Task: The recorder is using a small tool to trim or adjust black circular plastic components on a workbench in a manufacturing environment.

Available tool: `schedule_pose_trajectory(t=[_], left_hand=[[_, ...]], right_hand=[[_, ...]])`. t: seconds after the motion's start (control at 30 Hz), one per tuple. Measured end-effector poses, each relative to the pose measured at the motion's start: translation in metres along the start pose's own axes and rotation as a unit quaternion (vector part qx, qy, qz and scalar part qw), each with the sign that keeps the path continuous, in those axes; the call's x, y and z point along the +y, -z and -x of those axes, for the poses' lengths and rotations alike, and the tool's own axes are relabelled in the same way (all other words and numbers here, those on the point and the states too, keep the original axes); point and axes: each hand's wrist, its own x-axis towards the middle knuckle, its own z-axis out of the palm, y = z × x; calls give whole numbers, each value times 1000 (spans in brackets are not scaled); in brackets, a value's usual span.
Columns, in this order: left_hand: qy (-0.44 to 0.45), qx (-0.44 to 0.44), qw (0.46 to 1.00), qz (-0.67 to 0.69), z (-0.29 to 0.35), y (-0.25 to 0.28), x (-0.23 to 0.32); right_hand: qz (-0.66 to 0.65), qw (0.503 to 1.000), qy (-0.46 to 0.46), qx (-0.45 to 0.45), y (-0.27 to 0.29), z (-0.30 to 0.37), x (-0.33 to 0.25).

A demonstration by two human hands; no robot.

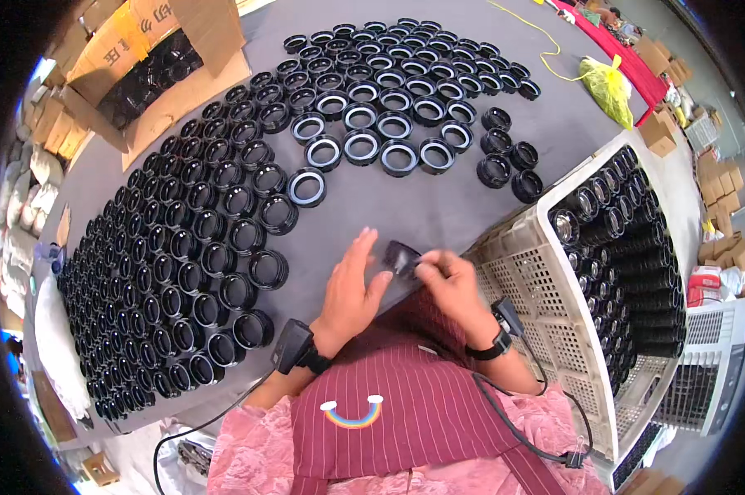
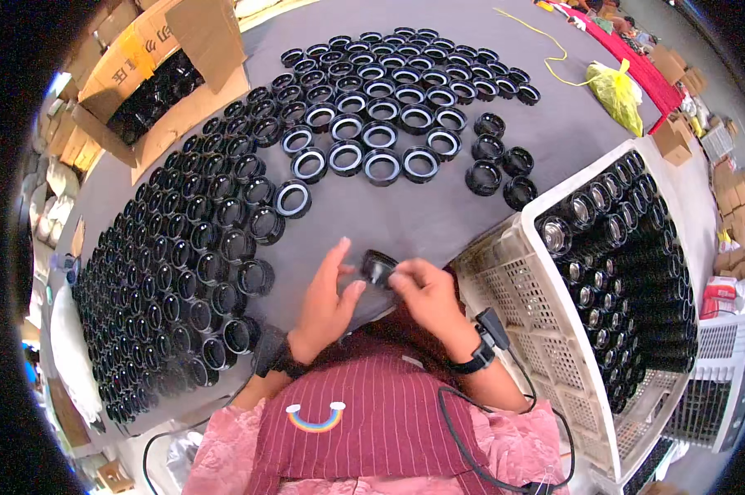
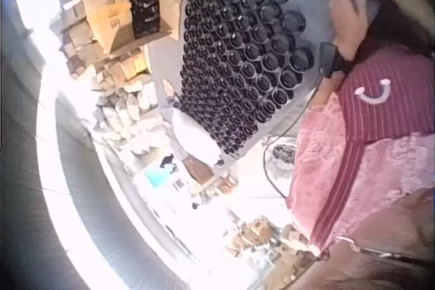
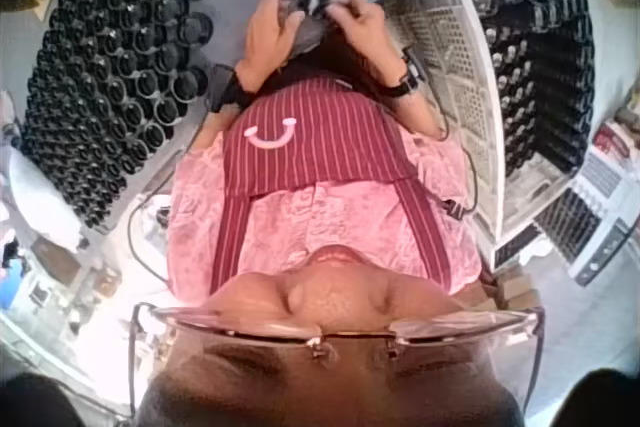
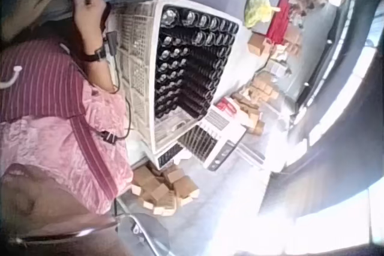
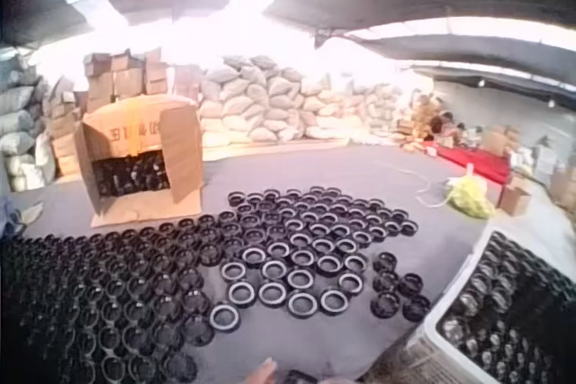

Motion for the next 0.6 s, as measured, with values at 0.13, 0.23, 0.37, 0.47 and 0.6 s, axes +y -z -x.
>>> schedule_pose_trajectory(t=[0.13,0.23,0.37,0.47,0.6], left_hand=[[49,-21,998,40,-14,-8,1],[53,-33,998,25,-16,-18,-1],[39,-33,999,18,-27,-25,-1],[-45,11,997,-58,-49,-28,-13],[-40,37,994,-92,-87,-28,-17]], right_hand=[[-284,904,-281,151,43,-28,20],[-299,889,-267,221,50,-35,19],[-69,959,-91,261,42,-17,41],[85,984,-37,155,38,15,38],[270,955,-61,107,51,54,42]])
